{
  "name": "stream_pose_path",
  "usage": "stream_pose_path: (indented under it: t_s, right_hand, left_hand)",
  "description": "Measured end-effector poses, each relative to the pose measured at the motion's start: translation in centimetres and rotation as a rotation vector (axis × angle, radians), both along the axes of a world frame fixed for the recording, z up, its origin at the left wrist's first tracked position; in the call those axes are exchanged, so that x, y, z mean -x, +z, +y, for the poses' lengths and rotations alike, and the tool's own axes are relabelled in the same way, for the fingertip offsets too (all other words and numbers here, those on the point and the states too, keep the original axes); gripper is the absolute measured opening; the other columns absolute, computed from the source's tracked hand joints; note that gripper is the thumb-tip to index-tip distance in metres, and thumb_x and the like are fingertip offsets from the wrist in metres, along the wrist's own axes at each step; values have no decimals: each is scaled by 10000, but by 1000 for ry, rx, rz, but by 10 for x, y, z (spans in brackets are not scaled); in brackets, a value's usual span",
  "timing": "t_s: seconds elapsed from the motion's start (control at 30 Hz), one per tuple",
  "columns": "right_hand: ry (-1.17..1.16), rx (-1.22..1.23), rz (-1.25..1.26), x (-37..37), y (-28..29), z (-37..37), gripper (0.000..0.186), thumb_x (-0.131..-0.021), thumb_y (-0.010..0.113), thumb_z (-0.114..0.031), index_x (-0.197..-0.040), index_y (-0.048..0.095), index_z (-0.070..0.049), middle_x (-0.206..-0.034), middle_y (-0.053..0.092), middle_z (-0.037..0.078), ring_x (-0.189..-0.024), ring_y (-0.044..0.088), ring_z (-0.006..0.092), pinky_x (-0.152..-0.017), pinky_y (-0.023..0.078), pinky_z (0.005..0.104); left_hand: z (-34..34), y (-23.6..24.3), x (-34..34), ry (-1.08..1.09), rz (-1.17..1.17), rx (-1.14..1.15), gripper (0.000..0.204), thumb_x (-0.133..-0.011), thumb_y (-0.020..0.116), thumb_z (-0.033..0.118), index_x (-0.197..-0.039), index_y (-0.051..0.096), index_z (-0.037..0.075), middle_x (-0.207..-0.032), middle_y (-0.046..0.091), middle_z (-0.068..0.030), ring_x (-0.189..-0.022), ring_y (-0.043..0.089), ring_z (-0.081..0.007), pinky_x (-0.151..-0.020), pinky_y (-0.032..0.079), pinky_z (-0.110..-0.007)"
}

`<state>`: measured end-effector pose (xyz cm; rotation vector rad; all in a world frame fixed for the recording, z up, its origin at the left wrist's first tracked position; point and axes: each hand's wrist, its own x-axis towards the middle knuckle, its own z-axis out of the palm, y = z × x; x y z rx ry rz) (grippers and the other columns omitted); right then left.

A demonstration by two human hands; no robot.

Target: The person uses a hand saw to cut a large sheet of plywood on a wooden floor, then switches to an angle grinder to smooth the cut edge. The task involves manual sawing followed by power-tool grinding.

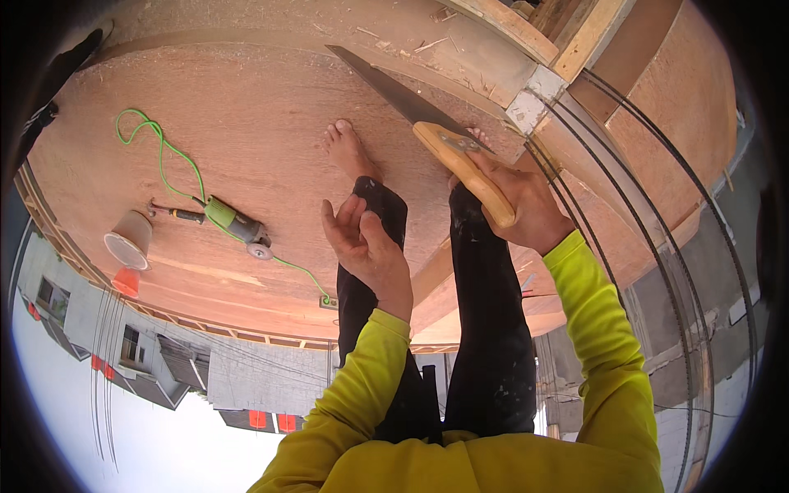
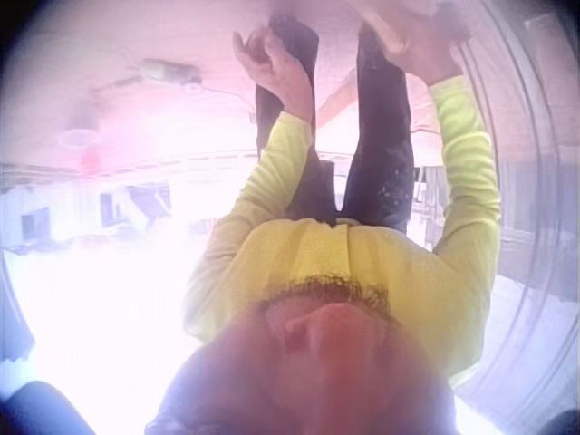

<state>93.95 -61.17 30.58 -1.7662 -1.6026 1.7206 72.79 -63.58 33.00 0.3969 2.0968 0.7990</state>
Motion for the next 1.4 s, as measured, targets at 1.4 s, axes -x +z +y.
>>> stream_pose_path:
  t_s: [1.4]
  right_hand:
    - [148,85,-83,-14,-37,21,707,-793,734,-33,-1462,507,-36,-1352,635,223,-1153,659,402,-992,548,433]
  left_hand:
    - [-24,-20,-34,253,22,94,588,-1023,559,140,-1528,343,-71,-1269,612,-151,-1166,616,-222,-985,501,-312]
